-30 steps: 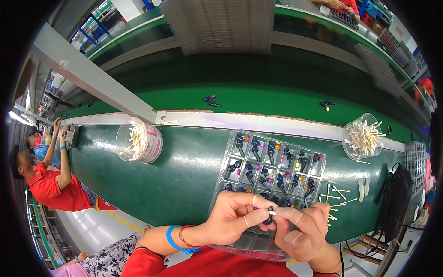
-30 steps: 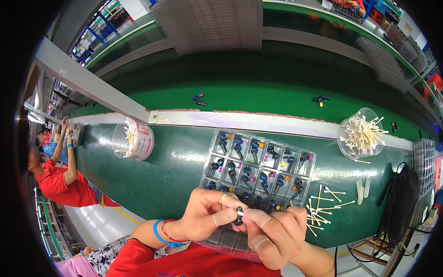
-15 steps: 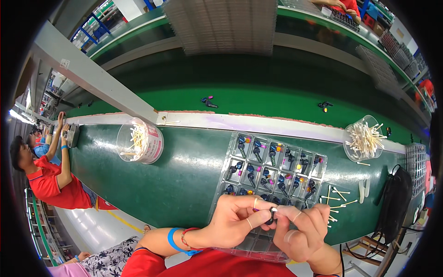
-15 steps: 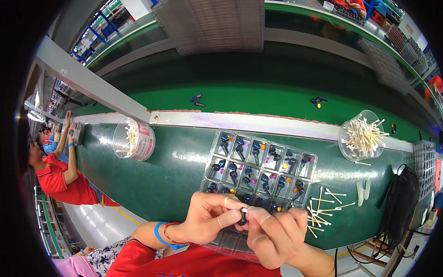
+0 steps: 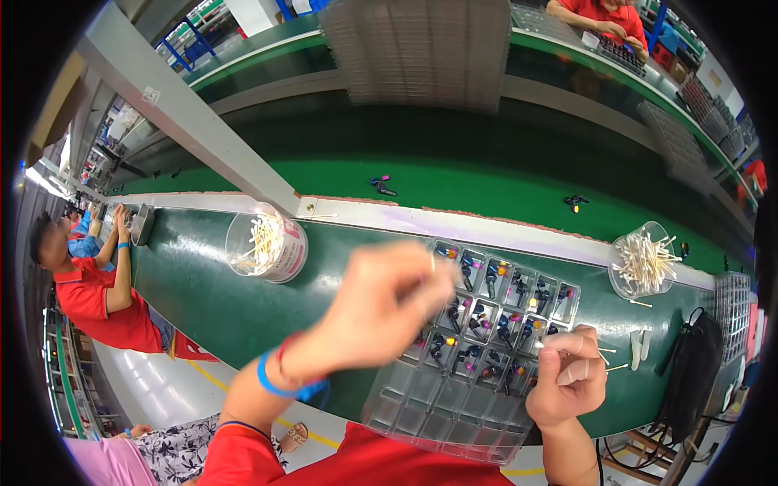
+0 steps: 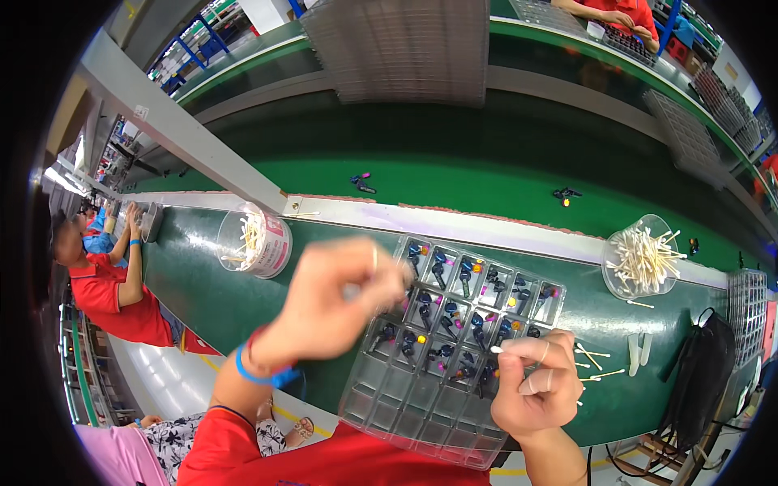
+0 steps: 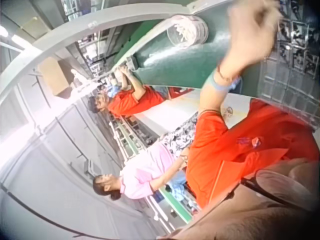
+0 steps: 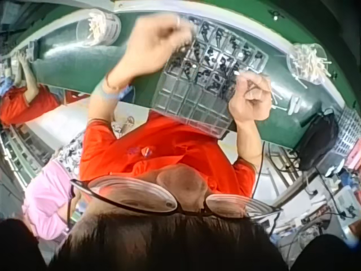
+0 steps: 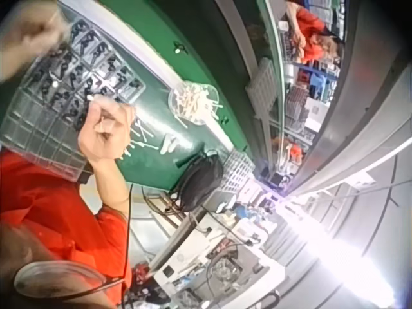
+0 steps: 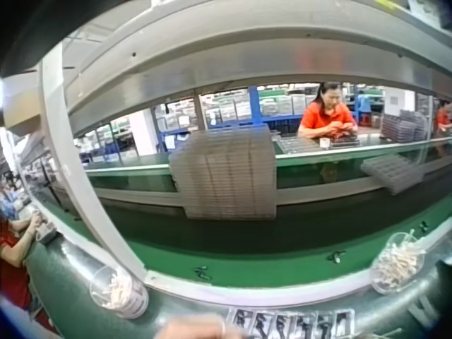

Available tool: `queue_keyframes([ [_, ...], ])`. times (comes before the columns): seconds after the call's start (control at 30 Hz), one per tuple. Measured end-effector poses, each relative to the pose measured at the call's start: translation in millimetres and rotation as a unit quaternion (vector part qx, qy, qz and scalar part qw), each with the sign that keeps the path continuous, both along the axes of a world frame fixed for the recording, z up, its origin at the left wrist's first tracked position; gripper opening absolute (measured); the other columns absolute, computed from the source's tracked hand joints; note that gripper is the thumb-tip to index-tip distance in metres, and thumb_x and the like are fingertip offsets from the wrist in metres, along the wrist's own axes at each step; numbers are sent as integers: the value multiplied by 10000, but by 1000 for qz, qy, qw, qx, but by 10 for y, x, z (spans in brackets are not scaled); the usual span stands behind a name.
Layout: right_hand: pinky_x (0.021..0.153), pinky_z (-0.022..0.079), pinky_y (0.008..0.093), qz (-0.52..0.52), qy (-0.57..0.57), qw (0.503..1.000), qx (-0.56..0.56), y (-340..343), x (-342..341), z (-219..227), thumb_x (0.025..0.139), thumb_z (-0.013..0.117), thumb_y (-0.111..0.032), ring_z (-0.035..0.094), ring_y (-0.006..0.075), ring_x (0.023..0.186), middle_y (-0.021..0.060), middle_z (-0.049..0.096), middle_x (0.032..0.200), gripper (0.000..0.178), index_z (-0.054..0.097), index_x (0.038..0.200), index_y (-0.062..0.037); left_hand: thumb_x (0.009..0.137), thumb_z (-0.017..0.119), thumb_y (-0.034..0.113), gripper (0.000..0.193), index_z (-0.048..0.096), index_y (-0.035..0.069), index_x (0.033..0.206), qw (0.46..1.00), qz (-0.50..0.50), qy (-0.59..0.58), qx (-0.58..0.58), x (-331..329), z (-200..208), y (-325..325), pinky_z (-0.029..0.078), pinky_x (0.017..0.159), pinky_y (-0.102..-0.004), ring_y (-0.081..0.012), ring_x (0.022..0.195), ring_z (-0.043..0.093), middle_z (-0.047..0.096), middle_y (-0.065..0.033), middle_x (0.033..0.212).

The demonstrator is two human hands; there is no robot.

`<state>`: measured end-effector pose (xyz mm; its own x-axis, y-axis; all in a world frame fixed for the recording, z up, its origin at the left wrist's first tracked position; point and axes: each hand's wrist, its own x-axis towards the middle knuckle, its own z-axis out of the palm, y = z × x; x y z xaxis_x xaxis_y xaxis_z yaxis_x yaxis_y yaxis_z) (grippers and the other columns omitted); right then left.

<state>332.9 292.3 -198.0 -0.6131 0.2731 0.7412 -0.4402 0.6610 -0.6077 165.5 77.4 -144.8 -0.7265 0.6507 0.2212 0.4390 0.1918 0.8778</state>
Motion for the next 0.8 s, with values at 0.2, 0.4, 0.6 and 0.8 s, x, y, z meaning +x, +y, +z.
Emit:
queue_keyframes([
  [0.2,573,441,300,-3,-10,999,-51,35,-57,-109,851,759,108,587,204,645,148,751,865,401,414,781,-85,791,693,10,189,791,48,949,843,207,355,-347,-1490,-385,-41,599,739,-517,-418,869,734,712,-183,982],
  [0.4,531,493,226,-7,-1,994,-112,126,-43,-153,894,743,88,628,156,691,193,752,899,390,411,763,-68,813,691,15,280,801,60,1067,843,62,378,-377,-1538,-330,-78,549,950,-469,-355,1150,648,712,-131,1159],
  [0.6,536,471,237,18,-2,996,-89,117,-15,-126,888,746,89,626,149,675,191,753,899,407,402,743,-74,823,722,88,171,820,60,961,802,-45,438,-405,-1592,-398,-232,509,1006,-446,-300,1287,560,665,-101,1273],
  [0.8,539,469,236,25,0,993,-116,99,-64,-127,888,748,91,612,128,649,200,753,911,412,400,741,-73,775,725,90,119,806,30,837,778,-24,466,-422,-1519,-317,-188,509,993,-446,-301,1306,547,666,-106,1273],
])
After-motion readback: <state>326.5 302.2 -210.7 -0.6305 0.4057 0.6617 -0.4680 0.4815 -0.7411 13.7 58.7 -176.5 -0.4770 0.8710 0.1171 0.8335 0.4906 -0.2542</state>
